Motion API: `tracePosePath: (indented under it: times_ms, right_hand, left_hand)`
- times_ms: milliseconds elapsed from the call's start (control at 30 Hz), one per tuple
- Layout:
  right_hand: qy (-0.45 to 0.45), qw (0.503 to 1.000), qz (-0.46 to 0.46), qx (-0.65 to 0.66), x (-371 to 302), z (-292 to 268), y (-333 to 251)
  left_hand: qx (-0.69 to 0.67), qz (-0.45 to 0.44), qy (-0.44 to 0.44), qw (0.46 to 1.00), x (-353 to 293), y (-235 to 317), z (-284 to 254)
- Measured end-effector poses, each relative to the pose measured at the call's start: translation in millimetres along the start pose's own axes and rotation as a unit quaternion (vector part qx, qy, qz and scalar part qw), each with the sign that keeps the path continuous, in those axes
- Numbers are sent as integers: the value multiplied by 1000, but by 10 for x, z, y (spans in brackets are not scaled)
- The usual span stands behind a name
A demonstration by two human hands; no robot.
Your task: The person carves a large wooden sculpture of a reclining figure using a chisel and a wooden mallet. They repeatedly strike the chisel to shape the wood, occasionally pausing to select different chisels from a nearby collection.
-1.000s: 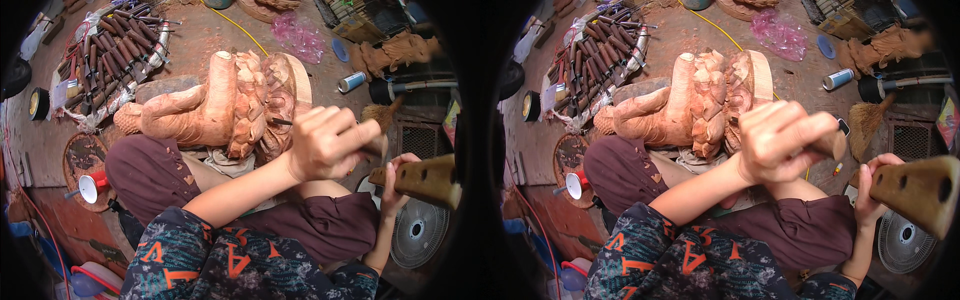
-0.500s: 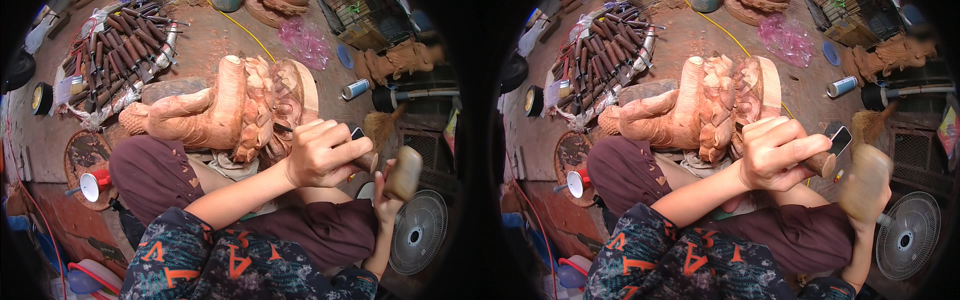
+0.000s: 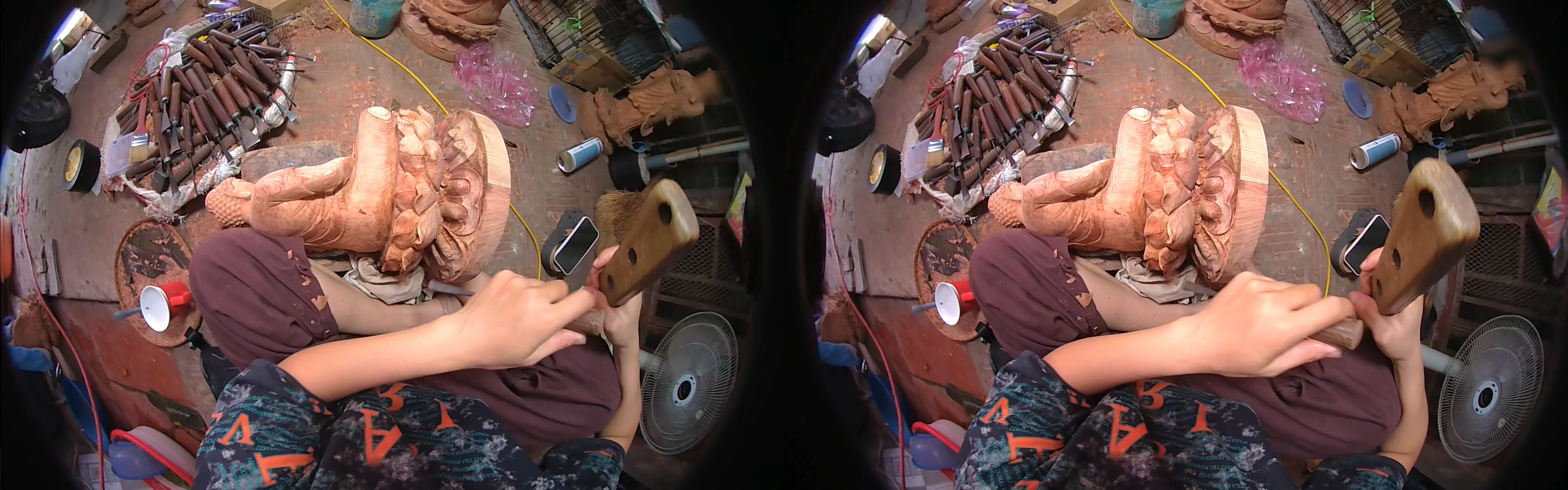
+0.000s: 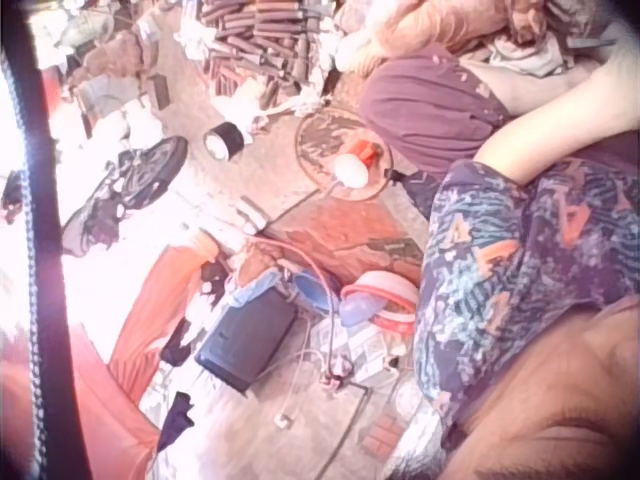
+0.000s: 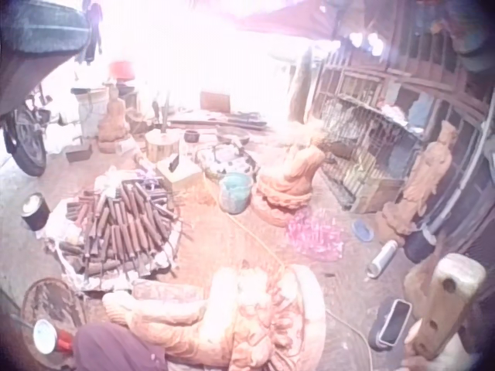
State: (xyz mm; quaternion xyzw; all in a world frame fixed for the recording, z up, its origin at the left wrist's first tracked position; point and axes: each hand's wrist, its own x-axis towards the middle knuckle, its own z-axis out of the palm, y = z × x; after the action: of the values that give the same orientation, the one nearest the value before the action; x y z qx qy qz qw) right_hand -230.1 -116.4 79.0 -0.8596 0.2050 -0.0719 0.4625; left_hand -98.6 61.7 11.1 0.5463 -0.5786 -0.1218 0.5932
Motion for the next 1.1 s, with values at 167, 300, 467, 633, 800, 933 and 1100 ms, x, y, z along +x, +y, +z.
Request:
tracePosePath:
  times_ms: [167, 300, 467, 633, 800, 933, 1100]
  right_hand:
    - [-20, 998, 18, 58, 41, 48, -62]
    - [-18, 998, 35, 50, 45, 77, -100]
    - [-73, 994, 70, 34, 108, 123, -129]
    - [-104, 990, 95, 4, 132, 179, -170]
    - [-138, 985, 96, -31, 189, 248, -229]
    - [-147, 984, 100, -28, 194, 283, -199]
    - [-146, 985, 84, -28, 253, 386, -234]
  left_hand:
    - [-92, -95, -17, 991, -155, -57, -483]
    - [-254, -152, 89, 951, -83, -119, -1067]
    - [-377, -17, 226, 898, 81, -234, -1278]
    - [-356, -28, 170, 918, 62, -388, -1205]
    - [-254, 52, 246, 934, 118, -524, -1281]
    - [-301, -38, 311, 901, 196, -590, -1809]
    - [-186, -259, 452, 833, -130, -1449, -3018]
